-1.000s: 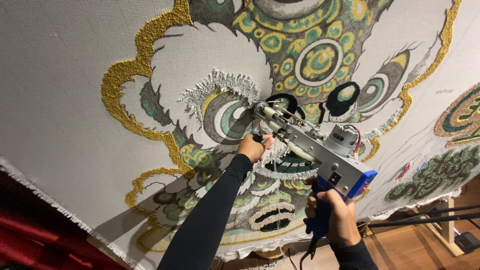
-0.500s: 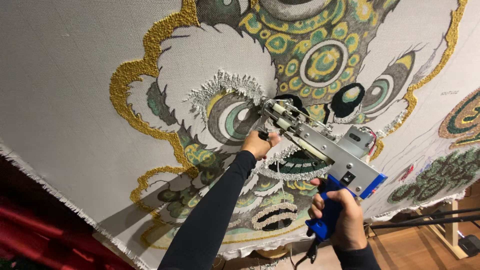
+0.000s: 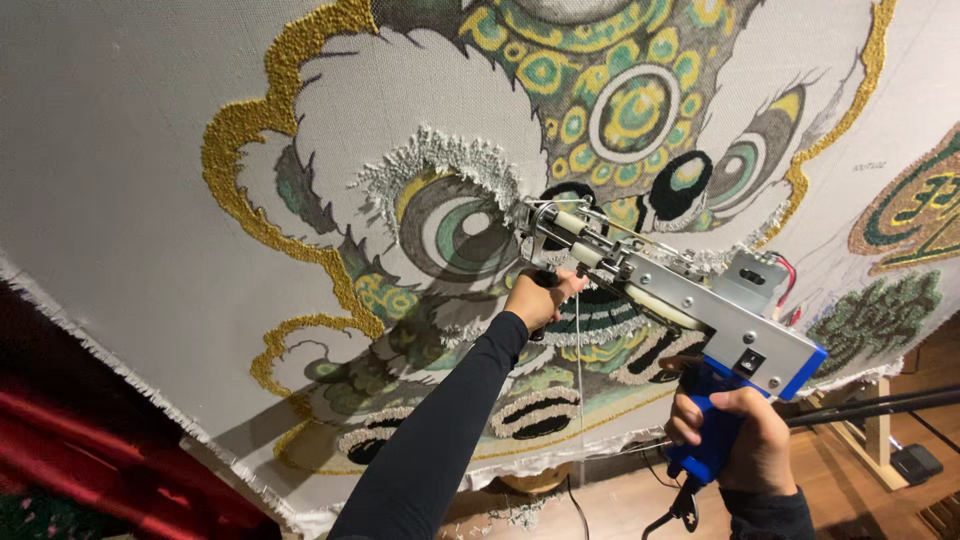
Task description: The person uses a handheld tufting gun to apply white yarn to a large canvas featuring a pre-printed design of a stylized creature. The operator guides the tool along the contours of the design, filling in specific areas to create a textured, raised surface.
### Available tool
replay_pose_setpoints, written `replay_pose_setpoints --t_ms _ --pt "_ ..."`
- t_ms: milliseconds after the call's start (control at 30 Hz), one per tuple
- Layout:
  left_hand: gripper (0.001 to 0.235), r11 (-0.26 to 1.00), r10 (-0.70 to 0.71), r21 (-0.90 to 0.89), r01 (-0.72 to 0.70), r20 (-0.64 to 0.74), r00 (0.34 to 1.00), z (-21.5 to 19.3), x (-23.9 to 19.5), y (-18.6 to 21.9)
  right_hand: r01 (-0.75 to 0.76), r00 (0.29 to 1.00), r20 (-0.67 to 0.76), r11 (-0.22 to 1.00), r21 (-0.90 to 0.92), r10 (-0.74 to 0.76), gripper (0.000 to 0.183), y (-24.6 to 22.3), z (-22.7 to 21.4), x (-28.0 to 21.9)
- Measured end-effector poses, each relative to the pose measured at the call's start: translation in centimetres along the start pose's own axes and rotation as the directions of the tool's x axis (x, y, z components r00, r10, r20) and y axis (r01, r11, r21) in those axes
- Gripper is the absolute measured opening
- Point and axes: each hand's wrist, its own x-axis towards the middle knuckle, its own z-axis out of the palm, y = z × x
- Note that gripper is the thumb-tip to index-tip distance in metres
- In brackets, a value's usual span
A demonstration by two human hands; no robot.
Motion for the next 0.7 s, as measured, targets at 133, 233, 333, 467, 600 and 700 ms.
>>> replay_pose_setpoints --t_ms 133,233,333,467,600,700 --pt "0.033 0.995 0.044 0.086 -0.042 -0.016 0.999 0.6 -1.7 1.9 0.032 0.999 -0.022 0.998 0.048 -0.031 0.051 0.6 -1.8 -1.0" --pt "0.028 0.990 0.032 0.136 -0.029 -0.023 0.999 0.7 -1.8 1.9 0.038 0.999 0.004 0.996 0.076 -0.038 0.054 0.6 -2.2 -1.4" --pt "0.025 0.995 0.043 0.092 -0.043 0.004 0.999 0.8 -2.2 0.6 0.008 1.000 -0.007 0.996 0.091 -0.008 0.055 1.0 -2.2 -1.6" --pt "0.023 0.999 0.017 -0.027 -0.017 0.026 1.000 0.6 -3.1 0.1 -0.025 0.999 0.037 0.996 0.080 0.022 0.066 1.6 -1.7 -1.4" --pt "0.026 0.998 -0.039 -0.042 0.039 0.020 0.999 0.3 -3.7 0.1 -0.057 0.998 0.027 0.997 0.059 0.055 0.071 1.7 -1.0 -1.1" --pt "0.029 0.998 -0.049 -0.039 0.050 0.009 0.999 0.1 -3.6 -0.2 -0.067 0.998 0.023 0.996 0.063 0.065 0.071 1.8 -0.6 -1.0"
